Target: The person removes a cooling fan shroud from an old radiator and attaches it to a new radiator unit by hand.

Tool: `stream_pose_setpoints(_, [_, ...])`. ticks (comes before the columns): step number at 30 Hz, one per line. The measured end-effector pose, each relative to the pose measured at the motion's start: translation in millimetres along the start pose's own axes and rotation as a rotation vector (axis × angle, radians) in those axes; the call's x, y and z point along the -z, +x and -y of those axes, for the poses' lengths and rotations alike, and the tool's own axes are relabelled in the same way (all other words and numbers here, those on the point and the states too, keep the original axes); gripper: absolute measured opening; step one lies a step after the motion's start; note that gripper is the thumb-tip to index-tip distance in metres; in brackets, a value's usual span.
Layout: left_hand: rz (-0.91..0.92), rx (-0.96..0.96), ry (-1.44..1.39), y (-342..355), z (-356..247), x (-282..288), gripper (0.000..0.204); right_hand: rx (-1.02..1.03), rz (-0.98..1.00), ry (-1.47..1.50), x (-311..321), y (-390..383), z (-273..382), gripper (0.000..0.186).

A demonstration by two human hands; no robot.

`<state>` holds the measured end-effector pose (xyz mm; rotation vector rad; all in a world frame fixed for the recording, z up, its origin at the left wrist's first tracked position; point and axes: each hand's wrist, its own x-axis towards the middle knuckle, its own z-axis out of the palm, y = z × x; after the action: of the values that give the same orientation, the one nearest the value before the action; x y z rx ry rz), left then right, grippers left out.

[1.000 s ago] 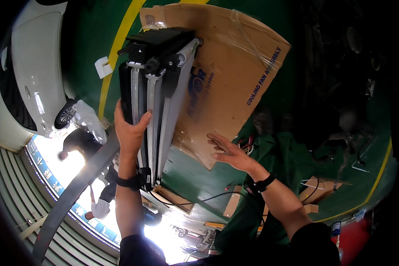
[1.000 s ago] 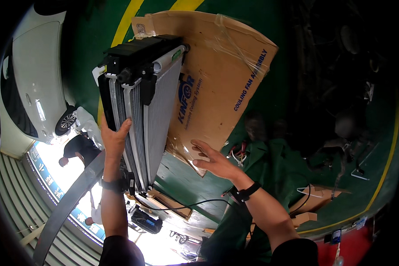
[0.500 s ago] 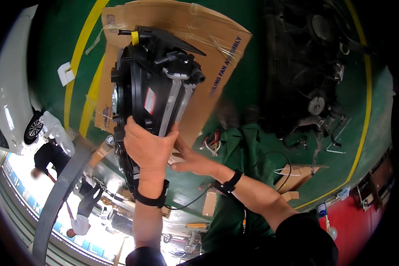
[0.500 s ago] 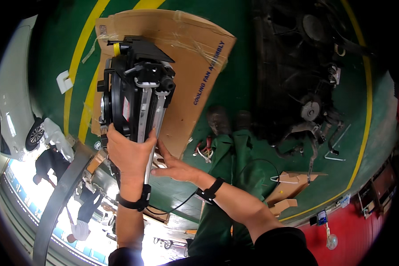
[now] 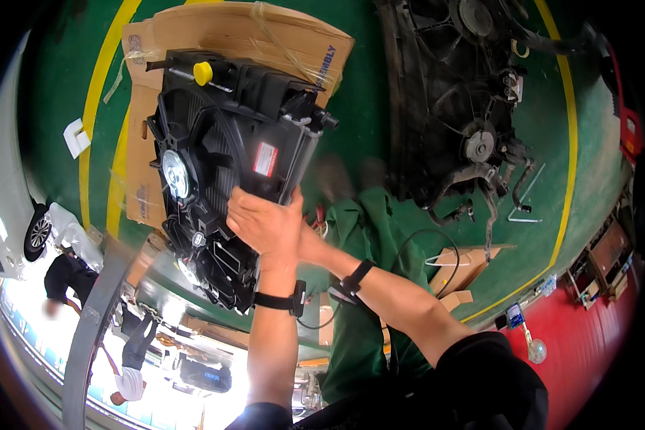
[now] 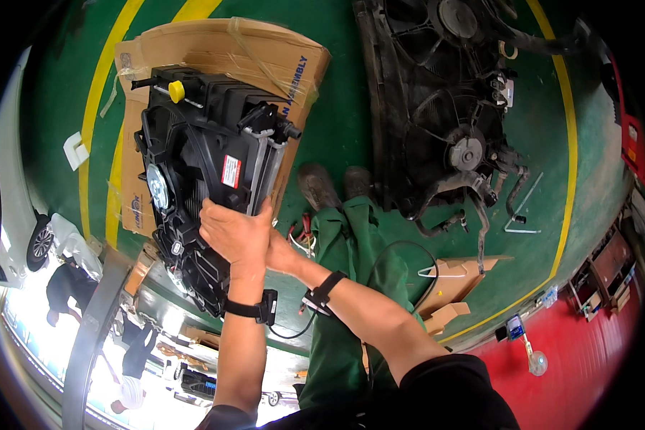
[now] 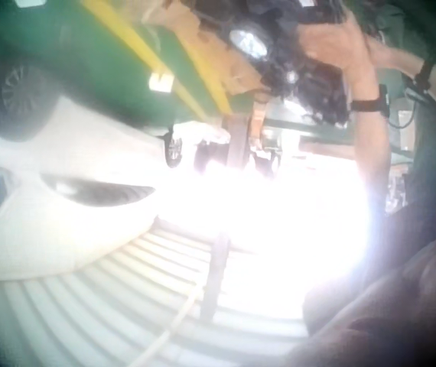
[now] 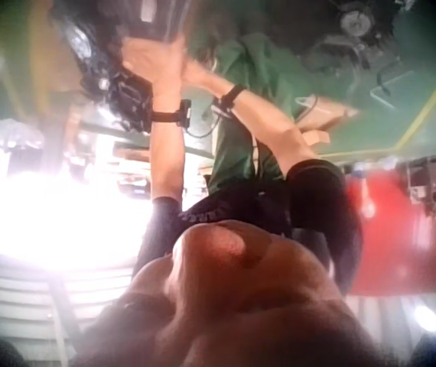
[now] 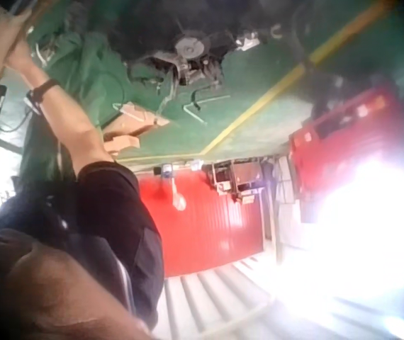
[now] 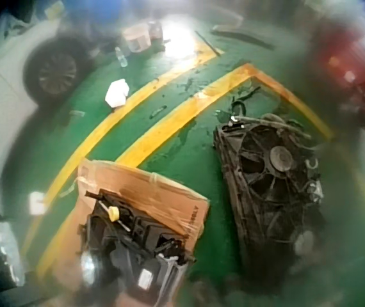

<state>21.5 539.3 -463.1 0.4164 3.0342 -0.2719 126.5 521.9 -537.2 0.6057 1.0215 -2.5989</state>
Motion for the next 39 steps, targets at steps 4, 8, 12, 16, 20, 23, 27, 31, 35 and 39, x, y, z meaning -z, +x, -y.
stream_pose_setpoints(4, [0.103,-0.047,-0.03,-18.2,-6.0,-18.2,0.097,-0.057,-0.18,0.045,21.3,-1.9,-10.1,0.063])
stream_pose_setpoints(8, [0.137,-0.089,-0.044,-31.0,-17.2,-26.2,0.088,-0.144,-0.277,0.207,25.3,-0.1,-25.8,0.061])
stream_pose_setpoints(12, [0.198,-0.075,-0.061,-33.1,-12.6,-33.0,0.082,-0.175,-0.272,0.038,35.4,-0.2,-34.1,0.062])
stream_pose_setpoints(16, [0.269,-0.05,-0.079,-32.9,-11.4,-24.8,0.075,-0.074,-0.163,-0.466,41.1,-2.2,-24.4,0.07])
stream_pose_setpoints(20, [0.326,-0.027,-0.057,-34.7,-12.4,-17.0,0.069,-0.016,-0.158,-0.308,41.6,-5.2,-33.9,0.07])
stream_pose_setpoints(23, [0.333,0.0,-0.081,-36.9,-13.2,-18.5,0.067,0.003,-0.121,-0.321,47.5,-2.5,-47.0,0.062])
stream_pose_setpoints(27, [0.238,-0.07,-0.089,-42.0,-12.3,-24.3,0.069,-0.014,-0.004,-0.495,58.9,-2.2,-30.7,0.057])
stream_pose_setpoints(31, [0.218,-0.12,-0.323,-41.5,-0.4,2.6,0.071,-0.065,-0.105,-0.27,55.6,-12.4,0.0,0.062])
stream_pose_setpoints(35, [0.225,0.008,-0.627,-79.2,35.7,39.0,0.066,-0.39,-0.528,0.098,67.5,-55.3,61.9,0.06])
stream_pose_setpoints(39, [0.25,0.222,-0.574,-165.5,108.9,74.5,0.058,-0.237,-0.61,0.248,99.7,-94.5,134.0,0.036])
